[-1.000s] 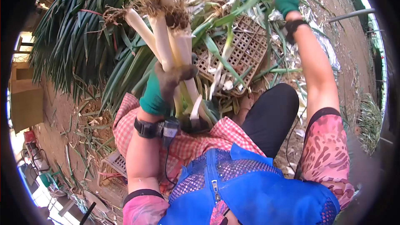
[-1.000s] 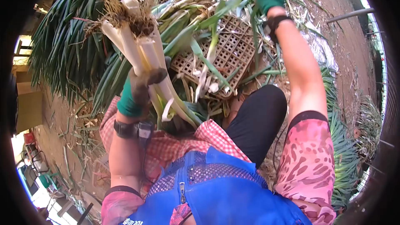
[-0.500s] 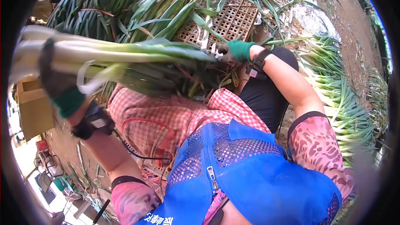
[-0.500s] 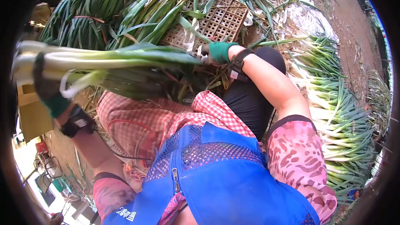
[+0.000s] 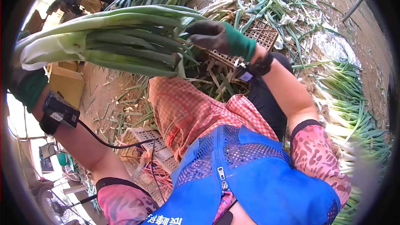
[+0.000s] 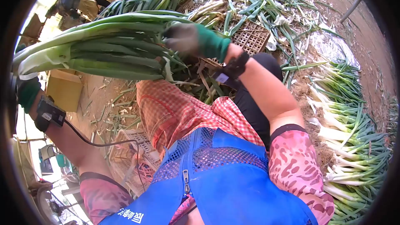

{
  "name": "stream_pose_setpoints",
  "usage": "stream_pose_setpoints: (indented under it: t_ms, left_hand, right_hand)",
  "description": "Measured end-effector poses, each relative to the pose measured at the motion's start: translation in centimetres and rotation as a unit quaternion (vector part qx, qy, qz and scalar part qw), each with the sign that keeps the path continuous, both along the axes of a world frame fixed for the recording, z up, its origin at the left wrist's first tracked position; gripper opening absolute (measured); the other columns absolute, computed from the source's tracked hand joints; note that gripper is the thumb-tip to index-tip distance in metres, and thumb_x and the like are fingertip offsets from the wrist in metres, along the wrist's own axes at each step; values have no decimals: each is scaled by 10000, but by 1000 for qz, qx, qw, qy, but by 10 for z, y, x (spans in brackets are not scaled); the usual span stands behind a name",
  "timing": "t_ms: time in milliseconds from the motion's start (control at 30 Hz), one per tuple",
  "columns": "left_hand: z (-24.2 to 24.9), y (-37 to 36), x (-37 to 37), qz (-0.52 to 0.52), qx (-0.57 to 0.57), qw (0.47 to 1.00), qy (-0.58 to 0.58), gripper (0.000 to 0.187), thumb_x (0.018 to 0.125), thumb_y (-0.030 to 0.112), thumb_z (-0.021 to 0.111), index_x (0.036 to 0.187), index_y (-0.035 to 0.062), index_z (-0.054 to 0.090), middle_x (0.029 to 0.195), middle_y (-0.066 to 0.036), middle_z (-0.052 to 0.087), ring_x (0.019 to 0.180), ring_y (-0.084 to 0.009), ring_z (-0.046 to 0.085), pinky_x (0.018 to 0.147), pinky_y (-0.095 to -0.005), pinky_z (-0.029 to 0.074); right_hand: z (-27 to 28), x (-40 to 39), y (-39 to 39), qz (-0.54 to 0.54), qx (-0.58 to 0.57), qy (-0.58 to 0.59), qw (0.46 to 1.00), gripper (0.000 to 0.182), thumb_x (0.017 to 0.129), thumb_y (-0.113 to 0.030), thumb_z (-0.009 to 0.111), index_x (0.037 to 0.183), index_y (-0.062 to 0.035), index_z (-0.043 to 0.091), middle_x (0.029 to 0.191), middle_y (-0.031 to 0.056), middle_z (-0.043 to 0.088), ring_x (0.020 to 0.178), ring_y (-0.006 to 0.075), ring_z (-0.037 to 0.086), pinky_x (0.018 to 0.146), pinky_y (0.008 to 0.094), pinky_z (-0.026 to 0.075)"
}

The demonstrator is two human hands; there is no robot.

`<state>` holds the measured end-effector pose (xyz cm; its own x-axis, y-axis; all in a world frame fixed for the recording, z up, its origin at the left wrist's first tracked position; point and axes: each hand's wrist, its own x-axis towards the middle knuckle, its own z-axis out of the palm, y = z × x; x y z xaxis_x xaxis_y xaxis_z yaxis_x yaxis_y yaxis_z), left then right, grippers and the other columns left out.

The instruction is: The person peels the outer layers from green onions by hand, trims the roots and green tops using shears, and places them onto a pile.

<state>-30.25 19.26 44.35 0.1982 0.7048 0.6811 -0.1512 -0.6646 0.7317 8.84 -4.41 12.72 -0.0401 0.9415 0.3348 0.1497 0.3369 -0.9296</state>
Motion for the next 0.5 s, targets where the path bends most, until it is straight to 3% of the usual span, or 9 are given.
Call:
stream_pose_setpoints:
  t_ms: [33, 100, 133, 200, 267, 367, 400, 433, 500]
  left_hand:
    - [3, -15, 9, -16, -4, 1000, -4, 430, 943, 306, 534, 1184, -48, 570, 1138, -208, 628, 1062, -296, 608, 965, -425, 484]
    - [5, -43, 22, -44, -13, 999, -16, 429, 957, 310, 517, 1193, -45, 567, 1148, -206, 626, 1068, -289, 607, 968, -415, 484]
    - [8, -54, 24, -52, -10, 998, -20, 429, 963, 312, 508, 1198, -43, 566, 1153, -205, 625, 1072, -286, 606, 970, -411, 484]
    - [10, -74, 35, -74, -23, 997, -26, 429, 976, 316, 491, 1207, -39, 563, 1163, -203, 624, 1078, -279, 605, 973, -402, 484]
    - [12, -90, 42, -85, -28, 996, -29, 430, 990, 320, 474, 1216, -35, 560, 1173, -201, 622, 1085, -272, 603, 976, -393, 484]
    - [0, -101, 53, -55, -26, 997, -49, 477, 965, 339, 506, 1227, -58, 536, 1165, -217, 607, 1100, -295, 583, 991, -418, 460]
    - [-2, -99, 61, -20, -13, 998, -60, 534, 928, 354, 555, 1230, -85, 514, 1148, -234, 595, 1108, -324, 565, 1003, -453, 436]
    - [3, -85, 54, -85, -118, 987, -70, 513, 908, 365, 564, 1177, -72, 542, 1082, -229, 603, 1065, -337, 574, 1009, -452, 424]
    - [3, -49, 40, -108, -142, 980, -84, 438, 920, 344, 551, 1107, -51, 575, 1001, -224, 619, 1008, -342, 599, 977, -481, 452]
  right_hand:
    - [7, -25, 9, -47, 49, -3, 998, 386, 940, -230, 646, 1266, -34, 582, 1140, 66, 652, 1055, 151, 596, 932, 305, 487]
    - [-6, -43, 9, -69, 33, -137, 988, 440, 901, -326, 646, 1242, -51, 600, 1106, 106, 666, 1026, 215, 624, 907, 346, 498]
    - [-23, -46, 5, -45, -34, -262, 963, 495, 861, -386, 650, 1233, -63, 606, 1078, 134, 675, 996, 253, 639, 879, 369, 504]
    - [-57, -41, 3, -2, -164, -493, 854, 606, 782, -507, 657, 1216, -86, 617, 1022, 190, 692, 936, 331, 669, 823, 415, 517]
    - [-85, -20, -7, 26, -276, -397, 875, 508, 819, -426, 621, 1171, -60, 643, 977, 172, 701, 892, 291, 678, 797, 414, 522]
    - [-92, 45, -31, -63, -282, -415, 863, 449, 843, -401, 589, 1123, -57, 658, 940, 169, 698, 869, 288, 678, 785, 405, 527]
    - [-94, 76, -37, -129, -274, -453, 838, 431, 852, -393, 578, 1107, -57, 663, 928, 168, 697, 862, 287, 678, 781, 402, 528]
    - [-94, 110, -45, -203, -270, -487, 806, 415, 860, -385, 567, 1091, -56, 668, 916, 167, 696, 855, 286, 678, 777, 399, 529]
    - [-91, 169, -68, -345, -277, -524, 728, 387, 877, -369, 546, 1059, -55, 678, 891, 165, 694, 840, 284, 677, 769, 392, 532]
